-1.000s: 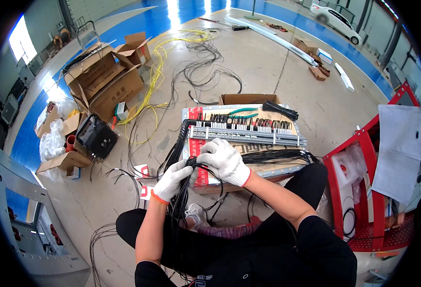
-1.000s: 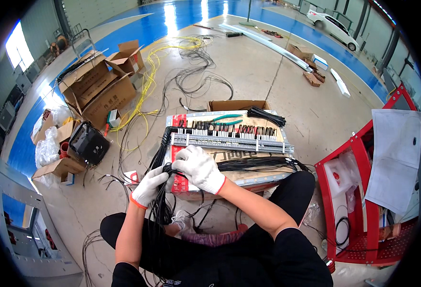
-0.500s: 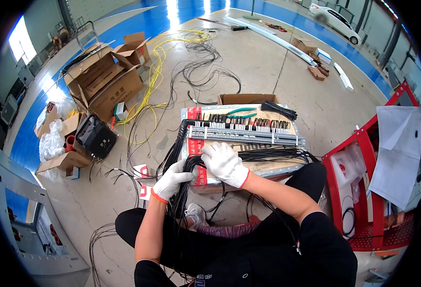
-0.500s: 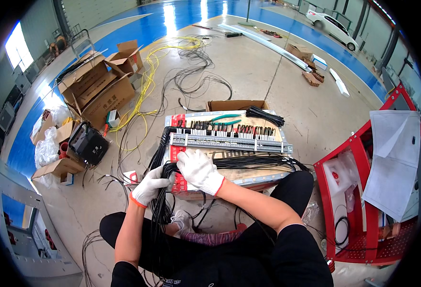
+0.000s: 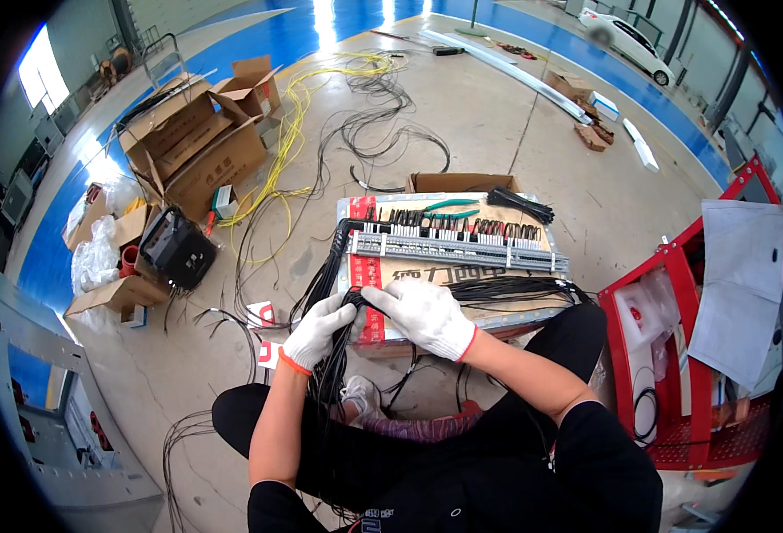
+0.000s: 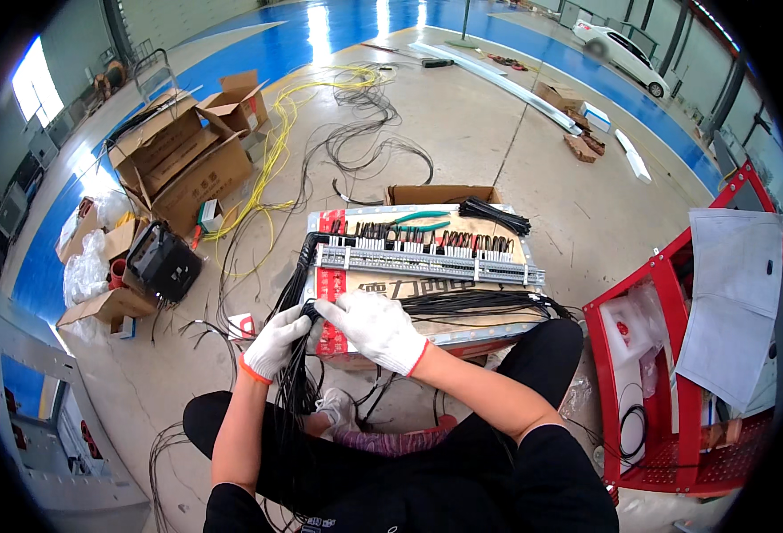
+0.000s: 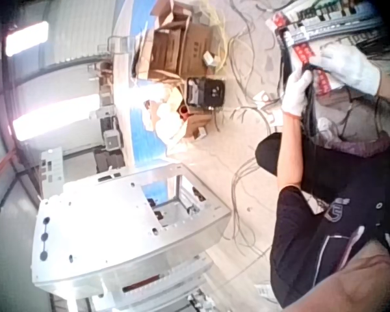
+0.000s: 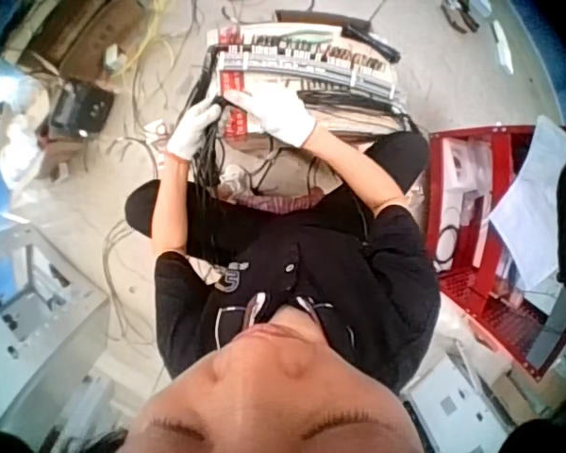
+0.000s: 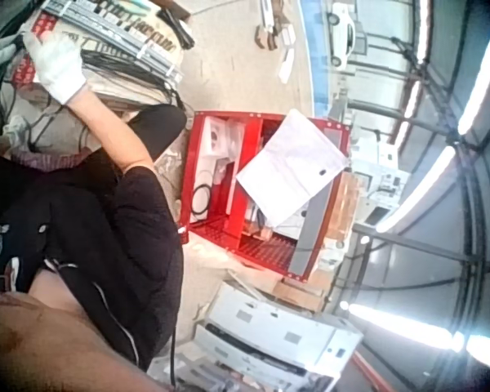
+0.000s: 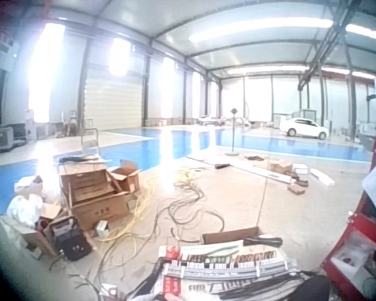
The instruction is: The person sits on the floor and organizes a bundle of black wires. They pick up individual wires, straighten them, and place them into a neat pile on a cardboard box. The person uses a pair of pliers to cut a wire tie and continues bundling the wires.
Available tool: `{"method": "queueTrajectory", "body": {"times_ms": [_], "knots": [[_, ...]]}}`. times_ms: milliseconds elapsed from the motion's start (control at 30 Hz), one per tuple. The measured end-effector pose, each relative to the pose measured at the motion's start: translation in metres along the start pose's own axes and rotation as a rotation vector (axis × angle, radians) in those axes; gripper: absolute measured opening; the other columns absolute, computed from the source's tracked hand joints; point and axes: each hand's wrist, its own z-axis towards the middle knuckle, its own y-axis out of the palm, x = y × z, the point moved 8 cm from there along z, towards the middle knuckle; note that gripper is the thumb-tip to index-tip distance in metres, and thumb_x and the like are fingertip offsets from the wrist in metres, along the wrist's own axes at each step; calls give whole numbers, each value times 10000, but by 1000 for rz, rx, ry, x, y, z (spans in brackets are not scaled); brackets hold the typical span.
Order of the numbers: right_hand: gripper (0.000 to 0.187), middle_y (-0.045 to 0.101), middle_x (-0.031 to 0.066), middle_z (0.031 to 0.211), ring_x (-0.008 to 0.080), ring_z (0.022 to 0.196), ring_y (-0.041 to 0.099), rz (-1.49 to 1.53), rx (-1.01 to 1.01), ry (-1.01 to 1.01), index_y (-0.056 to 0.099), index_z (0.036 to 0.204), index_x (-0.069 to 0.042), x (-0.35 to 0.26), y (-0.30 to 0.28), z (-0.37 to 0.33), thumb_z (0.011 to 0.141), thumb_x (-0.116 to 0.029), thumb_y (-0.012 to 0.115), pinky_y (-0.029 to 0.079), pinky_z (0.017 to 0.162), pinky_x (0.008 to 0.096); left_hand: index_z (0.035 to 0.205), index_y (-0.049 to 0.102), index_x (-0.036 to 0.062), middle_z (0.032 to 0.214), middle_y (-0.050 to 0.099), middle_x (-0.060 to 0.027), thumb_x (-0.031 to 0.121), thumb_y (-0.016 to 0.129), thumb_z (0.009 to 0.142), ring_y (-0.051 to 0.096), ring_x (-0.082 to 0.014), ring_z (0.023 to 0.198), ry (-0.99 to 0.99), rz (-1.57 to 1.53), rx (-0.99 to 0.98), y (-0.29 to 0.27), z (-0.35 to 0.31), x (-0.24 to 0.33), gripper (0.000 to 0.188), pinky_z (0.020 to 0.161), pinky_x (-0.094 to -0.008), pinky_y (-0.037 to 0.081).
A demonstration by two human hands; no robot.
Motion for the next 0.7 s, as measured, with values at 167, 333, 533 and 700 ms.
{"method": "queueTrajectory", "body": {"times_ms": [167,333,533,700], "knots": [[279,628,76,852,291,777,653,146,63,54,670,1142,-164,9,17,-4,874,-155,595,542,612,418,1189,576,-2,952,639,-29,265,608,979,601,-108,763,-16,-42,41,-3,0,-1,342,686,-257,497],[311,636,70,855,301,756,652,213,152,75,684,1148,-196,13,15,-12,841,-155,655,536,586,409,1152,579,-1,927,613,-16,267,557,1001,574,-100,767,-63,-46,80,1,-1,-1,308,685,-267,485],[235,640,91,878,310,784,655,85,43,114,666,1092,-185,12,17,-3,869,-176,593,538,597,420,1038,573,7,836,576,-4,214,537,995,530,-87,702,24,208,118,5,1,9,214,638,-254,445],[256,642,89,965,298,840,650,-113,151,13,645,1107,-124,2,4,-2,866,-203,604,535,655,399,953,560,17,771,556,5,198,530,987,484,-71,637,8,332,250,7,-3,14,186,579,-239,402]]}}
